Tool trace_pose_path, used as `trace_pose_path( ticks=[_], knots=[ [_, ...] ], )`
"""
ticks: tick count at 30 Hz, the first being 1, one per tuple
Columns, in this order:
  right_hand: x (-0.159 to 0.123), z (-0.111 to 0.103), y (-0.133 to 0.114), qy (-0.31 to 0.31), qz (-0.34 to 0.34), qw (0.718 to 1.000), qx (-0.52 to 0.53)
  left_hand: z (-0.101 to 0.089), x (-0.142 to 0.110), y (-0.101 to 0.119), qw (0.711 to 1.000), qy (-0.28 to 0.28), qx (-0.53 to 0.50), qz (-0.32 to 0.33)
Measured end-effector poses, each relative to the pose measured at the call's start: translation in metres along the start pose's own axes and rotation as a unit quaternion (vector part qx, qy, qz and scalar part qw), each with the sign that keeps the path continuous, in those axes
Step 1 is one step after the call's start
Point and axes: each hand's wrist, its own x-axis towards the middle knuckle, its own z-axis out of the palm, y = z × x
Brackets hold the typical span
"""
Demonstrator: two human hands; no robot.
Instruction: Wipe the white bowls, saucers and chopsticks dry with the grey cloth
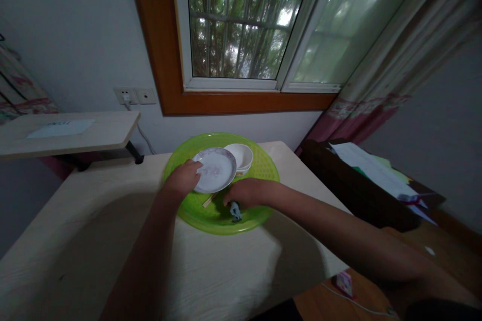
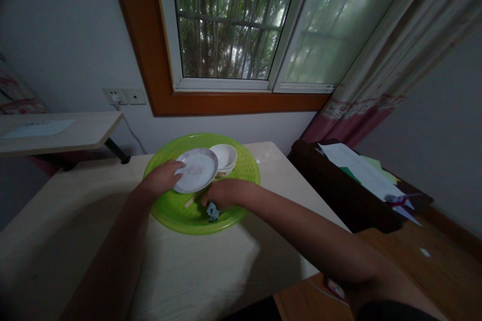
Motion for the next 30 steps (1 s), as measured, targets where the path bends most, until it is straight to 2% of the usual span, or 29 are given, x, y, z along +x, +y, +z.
trace_pose_path(
  ticks=[3, 8, 11, 14, 18, 20, 24, 27, 30],
  knots=[
    [-0.002, -0.002, -0.005, 0.0, -0.054, 0.998, 0.031, 0.004, 0.001, -0.005, 1.0, -0.003, 0.011, -0.002],
    [-0.016, -0.011, -0.015, 0.049, -0.074, 0.989, 0.116, 0.011, 0.002, -0.009, 1.0, 0.01, 0.022, 0.001],
    [-0.031, -0.02, -0.015, 0.069, -0.079, 0.973, 0.203, 0.008, 0.002, -0.006, 1.0, 0.012, 0.023, 0.002],
    [-0.048, -0.029, -0.011, 0.14, -0.057, 0.947, 0.283, -0.003, 0.0, -0.001, 1.0, 0.022, 0.003, 0.013],
    [-0.065, -0.038, 0.0, 0.284, 0.006, 0.889, 0.36, -0.024, -0.003, 0.008, 0.991, 0.087, -0.097, 0.042],
    [-0.066, -0.038, 0.008, 0.339, 0.029, 0.85, 0.402, -0.033, -0.005, 0.015, 0.976, 0.095, -0.182, 0.071],
    [-0.055, -0.036, 0.019, 0.41, 0.037, 0.775, 0.481, -0.04, -0.012, 0.031, 0.947, 0.01, -0.293, 0.132],
    [-0.042, -0.036, 0.021, 0.457, 0.022, 0.725, 0.515, -0.036, -0.013, 0.037, 0.94, -0.055, -0.312, 0.125],
    [-0.03, -0.039, 0.02, 0.479, 0.011, 0.686, 0.547, -0.034, -0.012, 0.035, 0.942, -0.071, -0.312, 0.105]
  ],
)
